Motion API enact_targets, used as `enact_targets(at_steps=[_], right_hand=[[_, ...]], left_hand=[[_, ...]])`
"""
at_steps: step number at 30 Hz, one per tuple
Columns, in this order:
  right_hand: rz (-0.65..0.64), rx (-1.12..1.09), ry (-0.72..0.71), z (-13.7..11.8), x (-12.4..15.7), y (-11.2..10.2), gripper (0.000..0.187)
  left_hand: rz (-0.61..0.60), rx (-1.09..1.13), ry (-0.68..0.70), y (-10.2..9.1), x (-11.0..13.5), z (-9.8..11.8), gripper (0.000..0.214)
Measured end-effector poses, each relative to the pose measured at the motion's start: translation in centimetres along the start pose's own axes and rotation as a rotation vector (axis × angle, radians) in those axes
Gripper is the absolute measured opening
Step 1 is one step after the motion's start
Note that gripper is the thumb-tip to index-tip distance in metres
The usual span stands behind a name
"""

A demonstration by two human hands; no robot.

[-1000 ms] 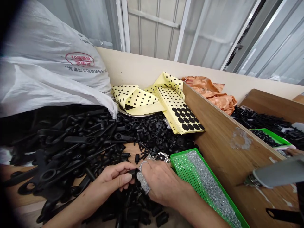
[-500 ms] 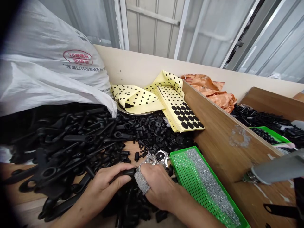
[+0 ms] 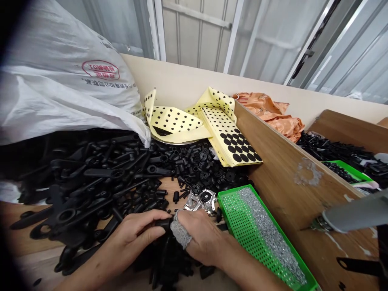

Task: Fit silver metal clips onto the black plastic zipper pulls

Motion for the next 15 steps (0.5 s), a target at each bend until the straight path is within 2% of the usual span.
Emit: enact_targets(at_steps=[5,9,12,15], right_hand=[[0.041,-0.313,0.131,0.9,0.0,0.7,0.019],[0.065,-0.530,0.265,2.5,0.3,2.5,0.023],[0.101,-0.420,0.248,2.1,0.5,2.4,0.021],[0.189,-0.161,0.157,0.6,0.6,1.0,0.015]], left_hand=[[0.050,-0.093,0.298,-0.2,0.6,1.1,0.021],[0.113,-0.092,0.391,0.0,1.0,1.2,0.024],[0.119,-0.080,0.369,0.2,1.3,1.0,0.023],[0.124,-0.062,0.227,0.2,1.2,0.4,0.017]])
Point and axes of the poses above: each hand's wrist, its own x-axis away from the middle knuckle, its own y-axis out of the palm, z = x × y, the point moved 5 cm from there along -x, towards the middle knuckle, and after that the axes turned 9 degrees about z, right-handed, at the moved point
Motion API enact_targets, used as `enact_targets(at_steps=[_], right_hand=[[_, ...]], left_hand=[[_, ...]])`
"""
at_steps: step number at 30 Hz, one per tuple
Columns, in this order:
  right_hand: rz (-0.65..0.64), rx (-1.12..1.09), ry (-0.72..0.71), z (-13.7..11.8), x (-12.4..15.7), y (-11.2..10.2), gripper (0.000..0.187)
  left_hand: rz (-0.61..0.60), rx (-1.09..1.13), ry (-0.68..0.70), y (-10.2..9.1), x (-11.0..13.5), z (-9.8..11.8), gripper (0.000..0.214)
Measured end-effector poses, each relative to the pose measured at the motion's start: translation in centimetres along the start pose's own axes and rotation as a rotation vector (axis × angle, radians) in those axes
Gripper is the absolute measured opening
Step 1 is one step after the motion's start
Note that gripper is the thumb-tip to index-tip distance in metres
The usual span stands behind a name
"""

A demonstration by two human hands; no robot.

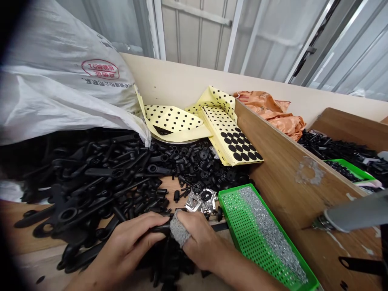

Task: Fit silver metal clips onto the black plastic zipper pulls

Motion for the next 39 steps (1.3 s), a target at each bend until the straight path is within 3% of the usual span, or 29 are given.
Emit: enact_targets(at_steps=[4,10,14,17,24,28,31,34,36,39], right_hand=[[-0.037,0.186,-0.155,-1.1,-0.2,0.0,0.012],[-0.068,0.460,-0.427,-0.5,-0.6,0.8,0.006],[-0.102,0.629,-0.568,-0.7,-0.5,0.9,0.014],[-0.103,0.588,-0.516,-0.7,-0.5,1.0,0.012],[-0.050,0.350,-0.328,-0.6,-0.1,1.5,0.007],[-0.117,0.264,-0.151,-0.9,-1.2,0.8,0.010],[-0.120,0.178,-0.132,-0.9,-3.0,-0.6,0.012],[-0.098,0.432,-0.134,0.7,-4.6,-1.5,0.015],[-0.210,0.692,-0.179,2.0,-5.2,-0.9,0.011],[-0.317,0.797,-0.222,2.9,-5.6,0.5,0.014]], left_hand=[[-0.005,0.101,-0.277,0.2,0.2,-1.2,0.021],[-0.108,0.375,-0.523,1.3,0.7,-2.1,0.030],[-0.156,0.511,-0.660,1.9,1.0,-2.3,0.039],[-0.125,0.474,-0.639,1.8,1.1,-2.4,0.036],[-0.031,0.211,-0.395,1.4,1.8,-1.7,0.023],[0.053,0.060,-0.263,-0.1,0.8,-1.5,0.018],[0.139,-0.094,-0.228,-2.2,-0.5,-2.7,0.015],[0.211,-0.242,-0.217,-4.0,-1.5,-4.6,0.017],[0.206,-0.321,-0.215,-4.5,-1.8,-5.7,0.018],[0.146,-0.398,-0.225,-4.4,-1.7,-7.0,0.020]])
Point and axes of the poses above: each hand's wrist, its own x-axis away from the middle knuckle, its own y-axis out of the palm, z = x × y, the point moved 5 cm from there along -x, towards the middle knuckle, and after that the axes turned 9 degrees about z, right-handed, at the moved point
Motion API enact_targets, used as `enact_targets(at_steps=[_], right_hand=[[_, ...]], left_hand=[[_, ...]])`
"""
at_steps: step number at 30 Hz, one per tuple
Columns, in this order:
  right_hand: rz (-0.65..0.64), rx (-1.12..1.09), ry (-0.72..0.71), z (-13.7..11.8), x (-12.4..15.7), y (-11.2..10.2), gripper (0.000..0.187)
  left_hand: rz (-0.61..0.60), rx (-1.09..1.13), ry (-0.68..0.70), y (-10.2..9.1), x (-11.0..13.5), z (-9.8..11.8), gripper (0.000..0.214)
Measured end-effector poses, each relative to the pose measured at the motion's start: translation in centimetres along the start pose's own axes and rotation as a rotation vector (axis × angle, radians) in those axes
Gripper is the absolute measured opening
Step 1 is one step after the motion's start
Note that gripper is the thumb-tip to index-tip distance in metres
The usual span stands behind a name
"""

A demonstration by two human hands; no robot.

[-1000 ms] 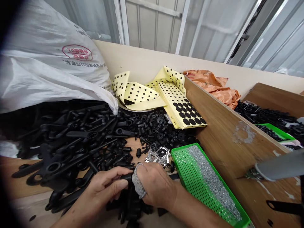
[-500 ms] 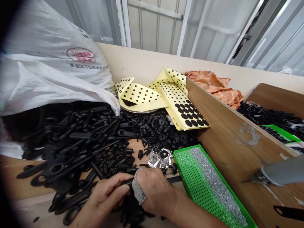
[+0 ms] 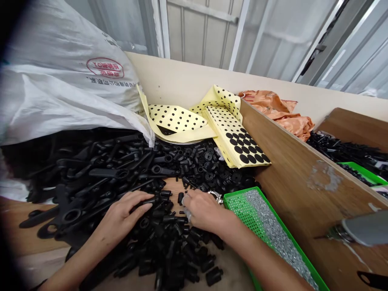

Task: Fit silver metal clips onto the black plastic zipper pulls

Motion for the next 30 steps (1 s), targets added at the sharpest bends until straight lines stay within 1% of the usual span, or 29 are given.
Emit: enact_targets(at_steps=[4,6,8,11,13,14,15,16,19,22,24,27,30], right_hand=[[-0.092,0.045,-0.026,-1.3,-1.7,1.0,0.017],[-0.140,0.064,-0.034,-1.9,-2.7,1.3,0.016],[-0.177,0.071,-0.047,-2.4,-3.4,1.4,0.016],[-0.180,0.060,-0.060,-2.3,-3.7,1.4,0.016],[-0.141,0.039,-0.046,-1.5,-3.4,1.1,0.018],[-0.112,0.025,-0.032,-1.0,-3.0,0.9,0.019],[-0.080,0.007,-0.013,-0.4,-2.7,0.6,0.019],[-0.048,-0.015,0.006,0.3,-2.2,0.4,0.019],[0.037,-0.107,0.056,2.1,-1.0,-0.3,0.014],[0.103,-0.222,0.110,3.4,0.0,-0.6,0.013],[0.141,-0.307,0.146,4.0,0.5,-0.6,0.013],[0.194,-0.437,0.177,4.6,1.1,-0.6,0.012],[0.265,-0.545,0.197,5.0,1.2,-0.6,0.015]], left_hand=[[-0.033,-0.079,0.017,0.4,0.3,-1.1,0.025],[-0.027,-0.107,0.060,0.3,0.3,-1.4,0.027],[-0.002,-0.131,0.120,0.1,0.1,-1.2,0.028],[0.020,-0.168,0.214,0.1,-0.8,0.4,0.027],[-0.031,-0.217,0.290,0.8,-1.9,2.0,0.026],[-0.080,-0.264,0.335,1.4,-2.6,2.8,0.025],[-0.153,-0.338,0.386,2.3,-3.3,3.5,0.026],[-0.196,-0.360,0.416,3.1,-4.1,4.1,0.024],[-0.283,-0.397,0.493,5.7,-6.2,5.2,0.021],[-0.349,-0.437,0.551,8.0,-7.4,5.3,0.023],[-0.381,-0.461,0.571,9.0,-7.8,5.1,0.025],[-0.399,-0.491,0.572,9.4,-8.0,4.7,0.022],[-0.386,-0.508,0.549,9.2,-8.3,4.3,0.021]])
Point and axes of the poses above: each hand's wrist, its own x-axis away from the middle knuckle, its own y-axis out of the palm, z = x × y, the point moved 5 cm from there along -x, towards the middle knuckle, and after that the axes turned 9 degrees about z, right-handed, at the moved point
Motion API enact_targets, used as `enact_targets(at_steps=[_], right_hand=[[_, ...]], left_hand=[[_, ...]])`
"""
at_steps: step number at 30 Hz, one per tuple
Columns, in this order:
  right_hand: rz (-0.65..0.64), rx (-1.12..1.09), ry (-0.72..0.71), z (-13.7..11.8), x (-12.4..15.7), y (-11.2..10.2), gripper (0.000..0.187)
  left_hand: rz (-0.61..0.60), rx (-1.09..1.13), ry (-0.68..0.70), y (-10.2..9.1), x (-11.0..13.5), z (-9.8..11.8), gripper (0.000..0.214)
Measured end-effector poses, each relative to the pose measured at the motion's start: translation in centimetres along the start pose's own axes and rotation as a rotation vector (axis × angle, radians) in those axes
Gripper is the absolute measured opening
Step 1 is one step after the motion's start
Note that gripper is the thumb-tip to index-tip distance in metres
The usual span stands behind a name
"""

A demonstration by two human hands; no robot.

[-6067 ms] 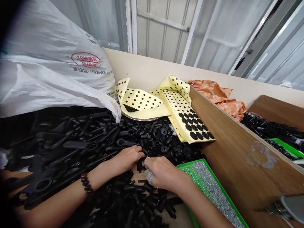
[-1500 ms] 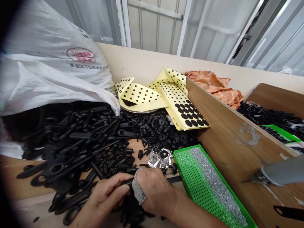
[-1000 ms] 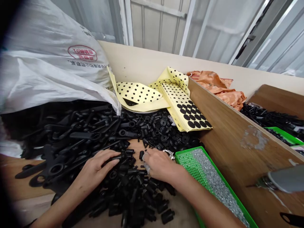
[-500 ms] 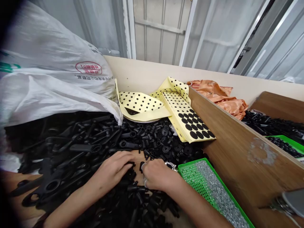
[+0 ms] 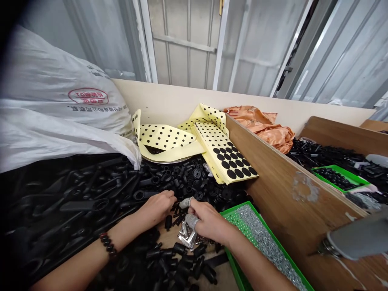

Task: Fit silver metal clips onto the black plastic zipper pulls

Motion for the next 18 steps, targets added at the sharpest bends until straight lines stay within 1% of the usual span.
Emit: enact_targets(at_steps=[1,4,6,11,18], right_hand=[[0.038,-0.069,0.008,0.1,-0.1,-0.1,0.017],[0.170,-0.380,0.079,0.8,-0.5,-0.4,0.017],[0.227,-0.514,0.128,1.3,-0.7,-0.3,0.013],[0.325,-0.583,0.164,1.4,-0.7,-0.3,0.007],[0.370,-0.622,0.173,1.2,-0.8,-0.1,0.005]], left_hand=[[0.002,-0.003,-0.010,0.0,0.1,-0.2,0.022],[-0.001,-0.008,-0.029,0.1,0.4,-0.6,0.023],[-0.007,-0.010,-0.039,0.2,0.5,-0.8,0.024],[-0.021,0.010,-0.078,0.0,0.9,-1.4,0.023],[-0.032,0.116,-0.123,0.2,1.2,-1.6,0.017]])
Point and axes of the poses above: each hand's wrist, its own x-axis away from the middle knuckle, its own y-axis out of the palm, z = x × y, the point moved 5 cm from there along -x, towards the middle knuckle, and after that the axes turned 9 degrees about z, right-handed, at the moved point
